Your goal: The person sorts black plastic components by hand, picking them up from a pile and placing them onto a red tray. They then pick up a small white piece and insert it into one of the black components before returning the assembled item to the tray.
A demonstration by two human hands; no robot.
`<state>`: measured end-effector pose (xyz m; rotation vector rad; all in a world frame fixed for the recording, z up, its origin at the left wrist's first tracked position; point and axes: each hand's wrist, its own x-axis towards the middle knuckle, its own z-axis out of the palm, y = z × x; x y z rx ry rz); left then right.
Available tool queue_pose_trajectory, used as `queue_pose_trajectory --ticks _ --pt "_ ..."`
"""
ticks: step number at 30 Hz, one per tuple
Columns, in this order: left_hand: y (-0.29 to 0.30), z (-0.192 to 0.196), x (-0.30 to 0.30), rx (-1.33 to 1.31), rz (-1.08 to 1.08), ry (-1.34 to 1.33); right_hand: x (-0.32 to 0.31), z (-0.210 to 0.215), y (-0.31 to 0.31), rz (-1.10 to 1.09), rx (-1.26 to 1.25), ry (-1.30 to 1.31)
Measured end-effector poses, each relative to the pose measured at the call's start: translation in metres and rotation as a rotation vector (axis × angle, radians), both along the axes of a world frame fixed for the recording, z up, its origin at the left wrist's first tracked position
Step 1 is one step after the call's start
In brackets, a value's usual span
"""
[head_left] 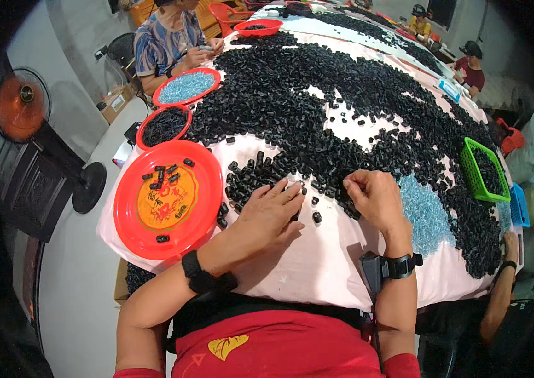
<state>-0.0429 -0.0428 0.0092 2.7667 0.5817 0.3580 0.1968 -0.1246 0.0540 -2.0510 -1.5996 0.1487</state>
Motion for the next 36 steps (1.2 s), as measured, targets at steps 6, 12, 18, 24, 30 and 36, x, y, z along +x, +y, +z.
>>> queue_pose_trajectory --ticks 6,12,18,24,30,36 --pt "-0.008 -0.005 0.021 0.012 -0.119 -0.111 0.015 0.001 -0.01 -0.083 -0.001 -0.018" --pt "-0.01 -0.023 0.025 0.066 -0.099 0.062 0.027 0.002 -0.017 -0.121 -0.022 0.067" --pt "-0.011 -0.008 -0.004 -0.025 -0.075 -0.047 0.025 -0.001 -0.016 -0.078 -0.191 -0.165" --pt "-0.02 -0.008 -0.027 -0.066 -0.047 -0.041 0.028 -0.005 -0.018 -0.06 -0.007 0.084" --pt "-0.021 -0.013 -0.033 -0.074 -0.011 -0.094 0.017 0.005 -0.017 0.022 -0.242 -0.017" --pt "-0.022 -0.029 -0.027 -0.011 -0.011 -0.368 0.012 0.008 -0.015 0.035 0.054 0.289"
